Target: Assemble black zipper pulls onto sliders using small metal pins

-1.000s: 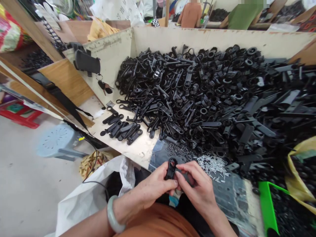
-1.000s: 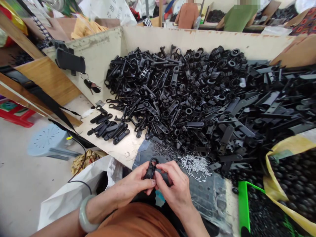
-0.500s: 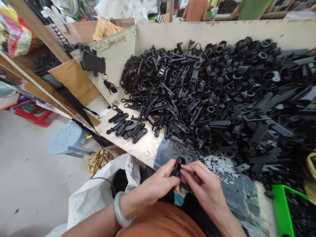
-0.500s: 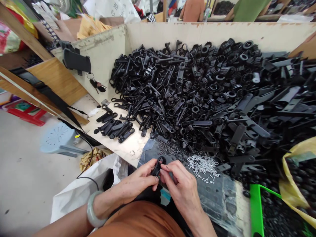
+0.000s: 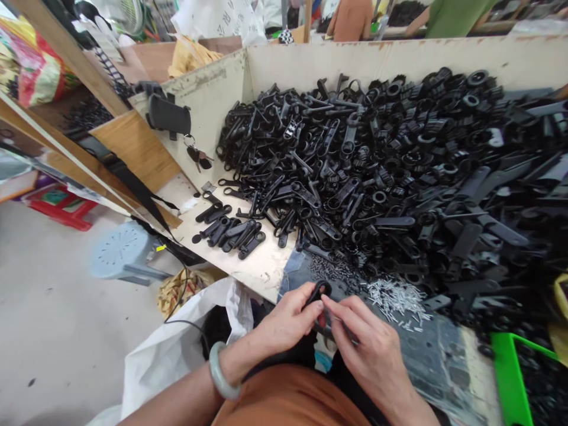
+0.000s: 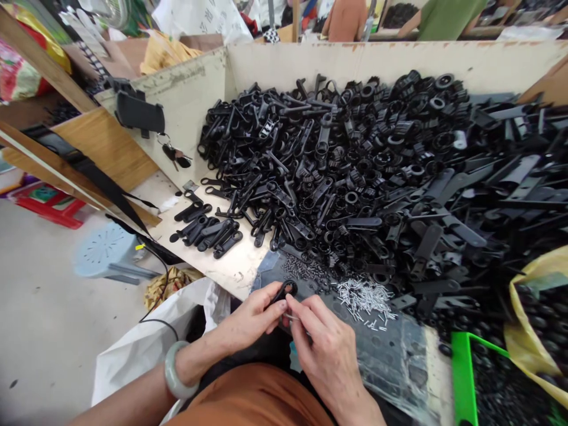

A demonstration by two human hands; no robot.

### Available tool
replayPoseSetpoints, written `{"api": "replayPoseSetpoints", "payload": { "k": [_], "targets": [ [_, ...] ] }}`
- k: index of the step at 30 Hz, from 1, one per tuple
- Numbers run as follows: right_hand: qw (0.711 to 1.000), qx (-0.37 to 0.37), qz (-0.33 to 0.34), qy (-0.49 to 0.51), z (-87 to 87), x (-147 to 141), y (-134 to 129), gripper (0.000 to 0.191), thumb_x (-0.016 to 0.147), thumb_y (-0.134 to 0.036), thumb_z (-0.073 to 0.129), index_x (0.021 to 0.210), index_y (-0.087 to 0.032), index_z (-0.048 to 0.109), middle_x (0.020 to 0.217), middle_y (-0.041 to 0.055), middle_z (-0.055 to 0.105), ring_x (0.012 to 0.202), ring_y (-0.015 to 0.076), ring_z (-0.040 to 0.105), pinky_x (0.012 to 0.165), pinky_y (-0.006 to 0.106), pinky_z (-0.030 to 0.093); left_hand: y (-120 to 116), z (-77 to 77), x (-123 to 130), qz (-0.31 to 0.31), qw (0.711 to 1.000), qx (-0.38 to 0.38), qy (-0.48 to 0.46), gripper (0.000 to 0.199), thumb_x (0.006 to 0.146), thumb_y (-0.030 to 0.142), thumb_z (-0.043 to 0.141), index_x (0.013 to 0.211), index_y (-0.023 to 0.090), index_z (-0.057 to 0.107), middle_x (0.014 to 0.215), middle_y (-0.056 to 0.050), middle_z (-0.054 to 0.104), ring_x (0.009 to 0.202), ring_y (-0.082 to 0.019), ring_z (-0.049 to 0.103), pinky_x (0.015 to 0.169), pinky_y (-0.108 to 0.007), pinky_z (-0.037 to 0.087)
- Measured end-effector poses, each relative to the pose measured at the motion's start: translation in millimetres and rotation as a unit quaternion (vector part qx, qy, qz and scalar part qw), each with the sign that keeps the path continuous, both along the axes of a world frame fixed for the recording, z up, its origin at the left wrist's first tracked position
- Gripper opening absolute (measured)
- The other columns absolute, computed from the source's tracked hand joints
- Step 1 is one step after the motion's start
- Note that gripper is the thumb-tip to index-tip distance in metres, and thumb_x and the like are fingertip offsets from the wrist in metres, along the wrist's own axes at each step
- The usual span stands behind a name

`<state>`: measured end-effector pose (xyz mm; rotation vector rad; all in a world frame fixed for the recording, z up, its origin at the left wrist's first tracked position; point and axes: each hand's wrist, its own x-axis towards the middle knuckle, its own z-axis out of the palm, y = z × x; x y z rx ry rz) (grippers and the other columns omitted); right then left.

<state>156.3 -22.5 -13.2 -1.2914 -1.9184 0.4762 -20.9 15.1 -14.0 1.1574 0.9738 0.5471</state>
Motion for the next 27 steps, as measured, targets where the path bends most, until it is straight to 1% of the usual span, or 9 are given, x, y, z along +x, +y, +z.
{"api": "replayPoseSetpoints", "payload": {
  "k": [3,5,8,10,15,18,21,25,27],
  "targets": [
    [1.0,-0.007,-0.01,-0.011,-4.0,-3,-2,0.034,0.098,-0.017,0.051,0.124,-0.022,0.072,0.082,0.0038,0.068,0.064,0.014,0.068,0.057,0.023,0.052,-1,-3.0,-1,0.012,0.993,0.079,0.083,0.019,0.098,0.037,0.051,0.1,0.021,0.06,0.078,0.001,0.058,0.068,-0.014,0.051,0.067,-0.026,0.038],
    [1.0,-0.02,-0.016,0.002,-7.4,-5,-5,0.034,0.099,-0.016,0.05,0.124,-0.021,0.072,0.081,0.0034,0.066,0.063,0.0136,0.067,0.057,0.022,0.052,-2,-4.3,-1,0.012,0.983,0.126,0.133,0.018,0.099,0.032,0.049,0.106,0.021,0.062,0.083,-0.001,0.061,0.075,-0.017,0.055,0.072,-0.027,0.039],
    [0.998,-0.049,-0.026,0.028,-9.9,-7,-8,0.033,0.099,-0.017,0.051,0.123,-0.022,0.073,0.081,0.0034,0.065,0.063,0.0133,0.065,0.055,0.022,0.051,-4,-6.5,0,0.002,0.973,0.16,0.169,0.023,0.099,0.03,0.047,0.114,0.022,0.061,0.088,-0.003,0.063,0.081,-0.02,0.056,0.077,-0.029,0.039],
    [0.996,-0.069,-0.031,0.038,-9.2,-7,-8,0.032,0.099,-0.019,0.052,0.123,-0.022,0.073,0.081,0.0033,0.065,0.062,0.0133,0.064,0.055,0.021,0.051,-3,-7.1,1,-0.001,0.971,0.162,0.178,0.021,0.1,0.031,0.046,0.112,0.022,0.061,0.087,-0.003,0.063,0.081,-0.02,0.057,0.077,-0.029,0.039],
    [0.99,-0.123,-0.009,0.07,-3.0,0,-3,0.032,0.101,-0.025,0.052,0.124,-0.024,0.074,0.076,0.0014,0.065,0.06,0.0128,0.064,0.055,0.02,0.052,4,-4.2,0,-0.023,0.982,0.117,0.144,0.017,0.101,0.033,0.044,0.096,0.023,0.056,0.072,0.002,0.058,0.07,-0.017,0.053,0.071,-0.028,0.038],
    [0.987,-0.145,-0.013,0.07,-1.5,10,-4,0.036,0.103,-0.032,0.051,0.132,-0.024,0.07,0.091,0.0048,0.071,0.079,0.0158,0.07,0.069,0.021,0.058,7,-6.4,-2,-0.022,0.991,0.085,0.097,0.019,0.101,0.037,0.045,0.092,0.022,0.053,0.069,0.004,0.055,0.066,-0.014,0.05,0.067,-0.026,0.038],
    [0.99,-0.137,-0.04,0.023,-4.3,17,-8,0.042,0.105,-0.033,0.045,0.143,-0.025,0.061,0.11,0.0083,0.072,0.1,0.0181,0.071,0.084,0.025,0.058,9,-13.8,-5,-0.018,0.999,0.029,0.04,0.022,0.1,0.042,0.047,0.096,0.021,0.052,0.067,0.005,0.053,0.058,-0.011,0.043,0.06,-0.024,0.035],
    [0.994,-0.103,-0.003,-0.024,-11.3,15,-13,0.042,0.107,-0.025,0.039,0.144,-0.021,0.059,0.1,0.0087,0.073,0.085,0.0143,0.074,0.076,0.02,0.059,10,-20.8,-6,-0.013,1.0,-0.013,0.003,0.027,0.1,0.046,0.049,0.104,0.019,0.053,0.068,0.006,0.051,0.053,-0.008,0.035,0.054,-0.022,0.029],
    [0.996,-0.077,0.007,-0.04,-14.0,12,-12,0.039,0.107,-0.022,0.039,0.139,-0.019,0.062,0.103,0.0094,0.077,0.086,0.0149,0.076,0.076,0.021,0.06,10,-21.0,-6,-0.011,1.0,-0.02,-0.006,0.03,0.099,0.047,0.05,0.107,0.019,0.053,0.069,0.006,0.05,0.053,-0.007,0.033,0.053,-0.022,0.027]
  ]
}}
